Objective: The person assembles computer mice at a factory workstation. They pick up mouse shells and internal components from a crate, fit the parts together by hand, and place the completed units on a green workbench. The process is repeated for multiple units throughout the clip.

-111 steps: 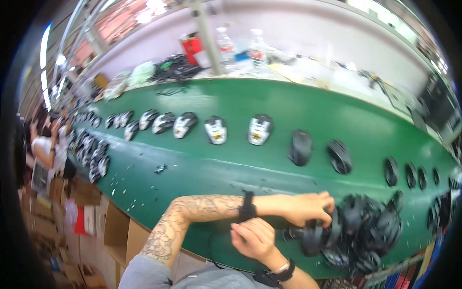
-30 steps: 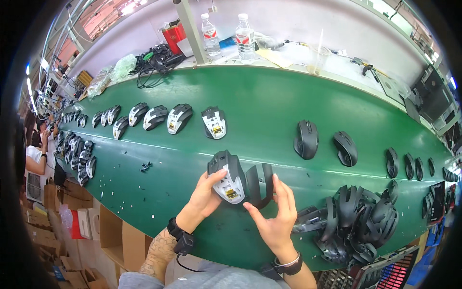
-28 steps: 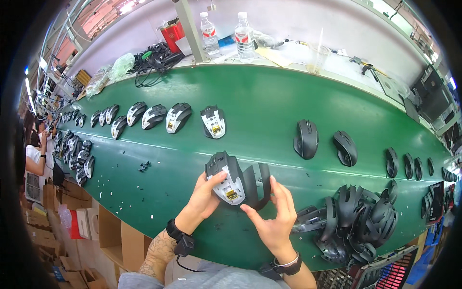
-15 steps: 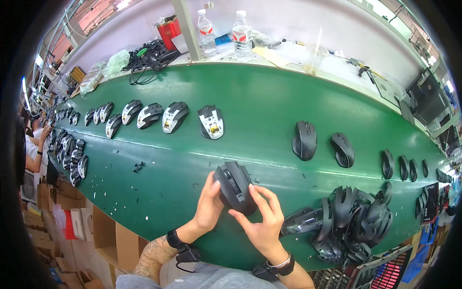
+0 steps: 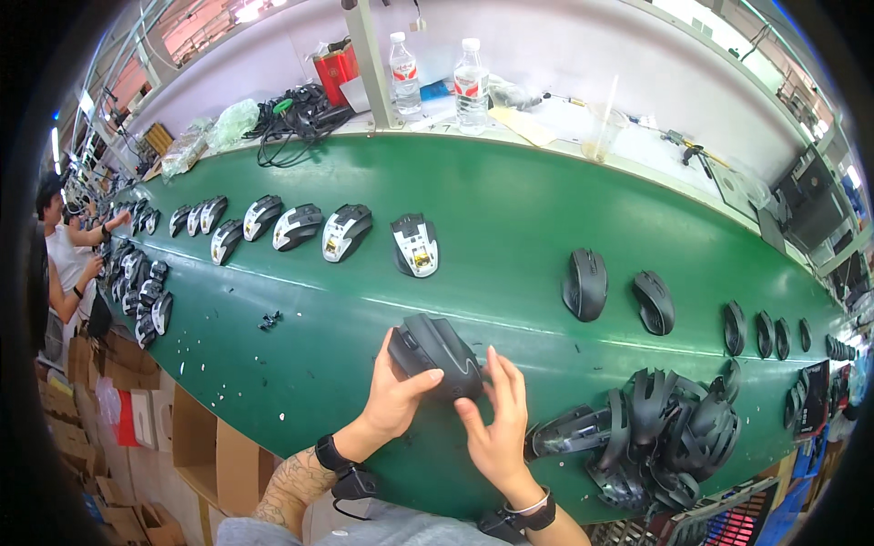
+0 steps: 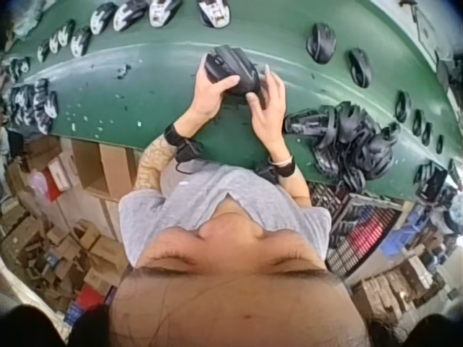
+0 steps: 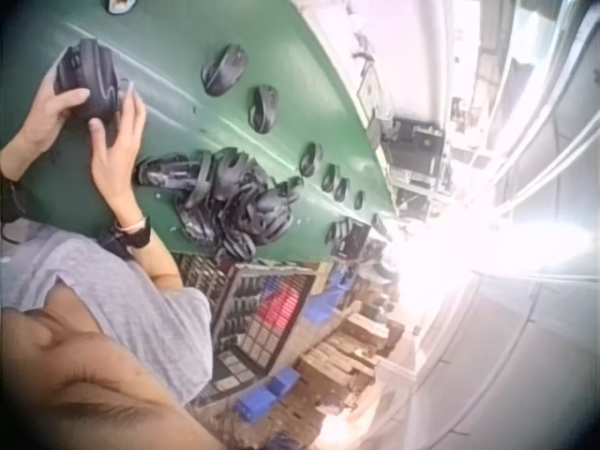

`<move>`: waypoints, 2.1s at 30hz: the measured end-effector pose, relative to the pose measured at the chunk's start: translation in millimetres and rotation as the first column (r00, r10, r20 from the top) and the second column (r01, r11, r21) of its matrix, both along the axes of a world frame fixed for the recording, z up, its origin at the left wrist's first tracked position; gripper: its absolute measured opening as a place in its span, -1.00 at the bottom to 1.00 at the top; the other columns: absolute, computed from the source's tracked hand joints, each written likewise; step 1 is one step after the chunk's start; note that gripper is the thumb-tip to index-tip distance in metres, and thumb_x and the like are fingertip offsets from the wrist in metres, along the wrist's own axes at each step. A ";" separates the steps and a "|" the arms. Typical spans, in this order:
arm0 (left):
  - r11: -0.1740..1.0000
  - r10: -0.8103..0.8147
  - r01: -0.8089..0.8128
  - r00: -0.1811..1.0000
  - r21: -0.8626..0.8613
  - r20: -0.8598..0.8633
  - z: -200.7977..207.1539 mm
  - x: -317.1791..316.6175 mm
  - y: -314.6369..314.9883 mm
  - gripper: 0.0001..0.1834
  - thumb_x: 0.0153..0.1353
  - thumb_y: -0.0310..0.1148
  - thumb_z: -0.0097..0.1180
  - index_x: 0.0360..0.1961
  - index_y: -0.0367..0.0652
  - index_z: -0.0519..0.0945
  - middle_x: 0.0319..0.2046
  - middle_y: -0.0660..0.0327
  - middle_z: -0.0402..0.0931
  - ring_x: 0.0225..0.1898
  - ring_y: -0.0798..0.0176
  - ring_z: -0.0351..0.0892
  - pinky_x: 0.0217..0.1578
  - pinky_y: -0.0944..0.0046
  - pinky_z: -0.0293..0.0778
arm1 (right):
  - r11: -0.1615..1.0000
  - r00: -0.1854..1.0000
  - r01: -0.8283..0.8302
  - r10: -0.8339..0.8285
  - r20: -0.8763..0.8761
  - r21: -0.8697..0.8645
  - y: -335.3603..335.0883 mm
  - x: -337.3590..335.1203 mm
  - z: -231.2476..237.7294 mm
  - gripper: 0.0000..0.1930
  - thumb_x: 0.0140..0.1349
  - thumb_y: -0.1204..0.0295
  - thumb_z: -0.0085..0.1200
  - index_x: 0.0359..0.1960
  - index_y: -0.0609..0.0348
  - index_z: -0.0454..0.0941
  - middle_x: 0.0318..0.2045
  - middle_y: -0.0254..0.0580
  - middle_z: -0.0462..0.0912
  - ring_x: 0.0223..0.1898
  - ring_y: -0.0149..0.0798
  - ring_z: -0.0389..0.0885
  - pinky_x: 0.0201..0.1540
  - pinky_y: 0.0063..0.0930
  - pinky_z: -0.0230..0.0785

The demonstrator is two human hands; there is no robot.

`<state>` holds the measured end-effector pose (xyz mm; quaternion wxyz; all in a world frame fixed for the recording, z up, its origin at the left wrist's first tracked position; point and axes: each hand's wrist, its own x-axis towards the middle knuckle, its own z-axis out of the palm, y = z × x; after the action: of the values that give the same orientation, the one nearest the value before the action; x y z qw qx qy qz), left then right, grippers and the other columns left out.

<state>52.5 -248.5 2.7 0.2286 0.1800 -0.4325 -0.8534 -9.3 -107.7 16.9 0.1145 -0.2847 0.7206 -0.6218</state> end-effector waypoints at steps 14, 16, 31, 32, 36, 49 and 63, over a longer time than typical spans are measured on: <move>0.983 -0.057 0.062 0.998 0.171 -0.036 2.1 -5.6 -0.3 -0.37 0.03 -0.66 0.16 0.14 -0.23 0.19 -0.03 0.14 0.39 0.01 0.23 0.48 0.07 0.17 0.43 | 0.936 0.787 0.064 0.167 0.595 -0.347 2.6 -3.4 -43.9 -0.77 0.36 0.31 0.00 -0.39 0.20 0.43 -0.38 -0.33 0.56 -0.35 -0.49 0.47 -0.21 -0.58 0.33; 0.984 0.016 -0.013 1.000 0.178 -0.014 -10.1 -4.6 -2.5 -0.31 0.02 -0.66 0.18 0.17 -0.26 0.12 0.01 0.12 0.37 0.03 0.20 0.46 0.08 0.14 0.42 | 0.941 0.812 0.056 0.152 0.564 -0.333 -3.5 -2.8 -46.8 -0.77 0.34 0.32 0.03 -0.42 0.20 0.42 -0.44 -0.35 0.51 -0.39 -0.48 0.43 -0.24 -0.58 0.31; 0.996 0.007 -0.014 0.998 0.093 0.068 -52.0 -28.1 12.9 -0.13 0.04 -0.37 0.21 0.34 -0.22 0.04 0.05 0.12 0.33 0.06 0.24 0.34 0.14 0.27 0.27 | 0.977 0.795 0.043 0.092 0.599 -0.207 16.9 -14.1 -64.3 -0.70 0.39 0.26 -0.06 -0.15 0.32 0.39 -0.22 -0.10 0.47 -0.19 -0.26 0.42 -0.11 -0.36 0.37; 0.993 -0.002 -0.007 0.997 0.120 0.077 -48.5 -25.8 14.2 -0.11 0.04 -0.36 0.20 0.36 -0.22 0.00 0.07 0.12 0.32 0.07 0.24 0.33 0.15 0.27 0.25 | 0.981 0.785 0.055 0.072 0.616 -0.186 11.5 -10.8 -50.9 -0.68 0.40 0.26 -0.09 -0.11 0.35 0.37 -0.18 -0.04 0.47 -0.16 -0.20 0.45 -0.06 -0.31 0.38; 0.982 -0.047 0.048 0.999 0.181 -0.011 -44.0 -28.6 12.7 -0.07 0.04 -0.36 0.20 0.38 -0.21 -0.06 0.12 0.08 0.29 0.08 0.23 0.32 0.16 0.26 0.24 | 0.982 0.809 0.025 0.091 0.581 -0.187 13.2 -14.1 -51.5 -0.59 0.44 0.25 -0.21 0.09 0.43 0.25 -0.04 0.18 0.44 -0.05 0.00 0.47 0.05 -0.08 0.38; 0.996 -0.058 0.062 0.997 -0.062 0.057 -59.8 -28.3 13.6 0.05 -0.02 -0.45 0.22 0.40 -0.28 -0.19 0.10 0.06 0.31 -0.01 0.23 0.46 0.10 0.28 0.33 | 0.982 0.762 0.074 0.058 0.645 -0.175 11.2 -22.2 -68.1 -0.46 0.37 0.22 -0.05 0.22 0.36 0.18 0.04 0.13 0.43 -0.03 0.00 0.48 -0.01 -0.08 0.41; 0.990 -0.140 0.141 0.988 -0.010 0.070 -36.4 -21.5 -18.1 -0.54 0.31 0.02 -0.02 -0.22 -0.19 0.65 -0.36 0.35 0.61 -0.35 0.50 0.55 -0.30 0.45 0.44 | 0.954 0.649 0.247 -0.032 0.760 -0.171 15.8 -35.0 -89.7 -0.45 0.21 0.31 0.18 0.20 0.20 0.32 0.00 0.07 0.44 -0.06 -0.03 0.46 -0.14 -0.11 0.48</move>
<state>31.0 -266.6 -33.7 0.1542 0.1771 -0.4580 -0.8574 -44.3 -92.0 -72.7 0.3141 0.0414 0.5410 -0.7790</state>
